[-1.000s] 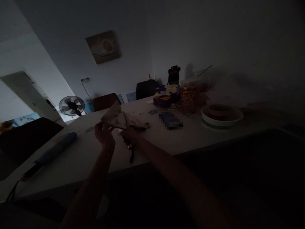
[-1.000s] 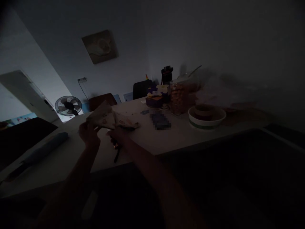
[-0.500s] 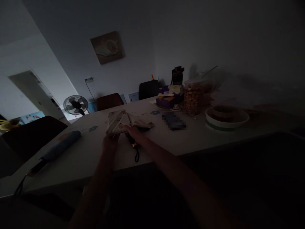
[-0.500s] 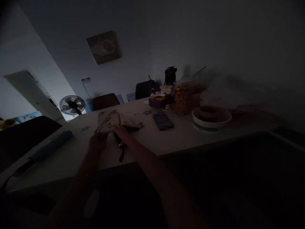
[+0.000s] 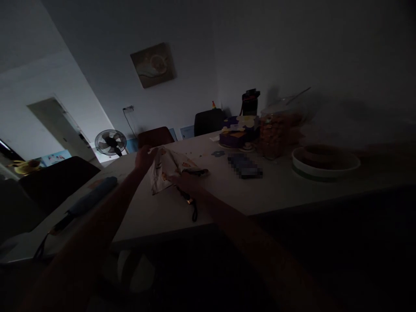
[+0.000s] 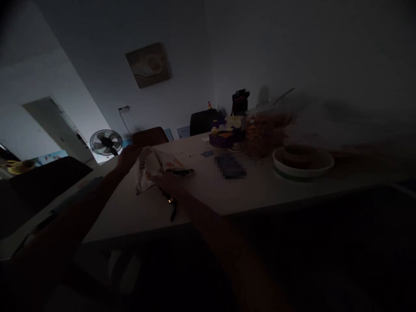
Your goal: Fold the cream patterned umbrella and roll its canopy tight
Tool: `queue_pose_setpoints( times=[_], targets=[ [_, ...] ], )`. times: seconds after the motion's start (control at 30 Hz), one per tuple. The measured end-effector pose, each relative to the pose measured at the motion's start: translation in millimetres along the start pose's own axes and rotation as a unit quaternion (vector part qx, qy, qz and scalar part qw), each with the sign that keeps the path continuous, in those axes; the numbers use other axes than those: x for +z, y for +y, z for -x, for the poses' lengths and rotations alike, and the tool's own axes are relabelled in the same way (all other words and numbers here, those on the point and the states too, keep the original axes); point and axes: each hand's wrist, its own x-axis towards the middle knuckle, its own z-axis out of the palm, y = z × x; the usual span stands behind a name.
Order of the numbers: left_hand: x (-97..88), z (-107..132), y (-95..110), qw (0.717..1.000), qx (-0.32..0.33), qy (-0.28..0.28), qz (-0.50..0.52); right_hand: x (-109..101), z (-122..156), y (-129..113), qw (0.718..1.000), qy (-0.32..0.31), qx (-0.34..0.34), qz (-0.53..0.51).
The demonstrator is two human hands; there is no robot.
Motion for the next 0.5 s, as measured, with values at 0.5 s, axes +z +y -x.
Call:
queue_pose_setpoints(
  times=[0.5],
  targets=[
    [-11.3, -18.7, 21.9, 0.999, -0.01, 0.003, -0.054, 5.3, -4.0, 3.2, 0.997, 0.0, -0.057, -0.053]
  ],
)
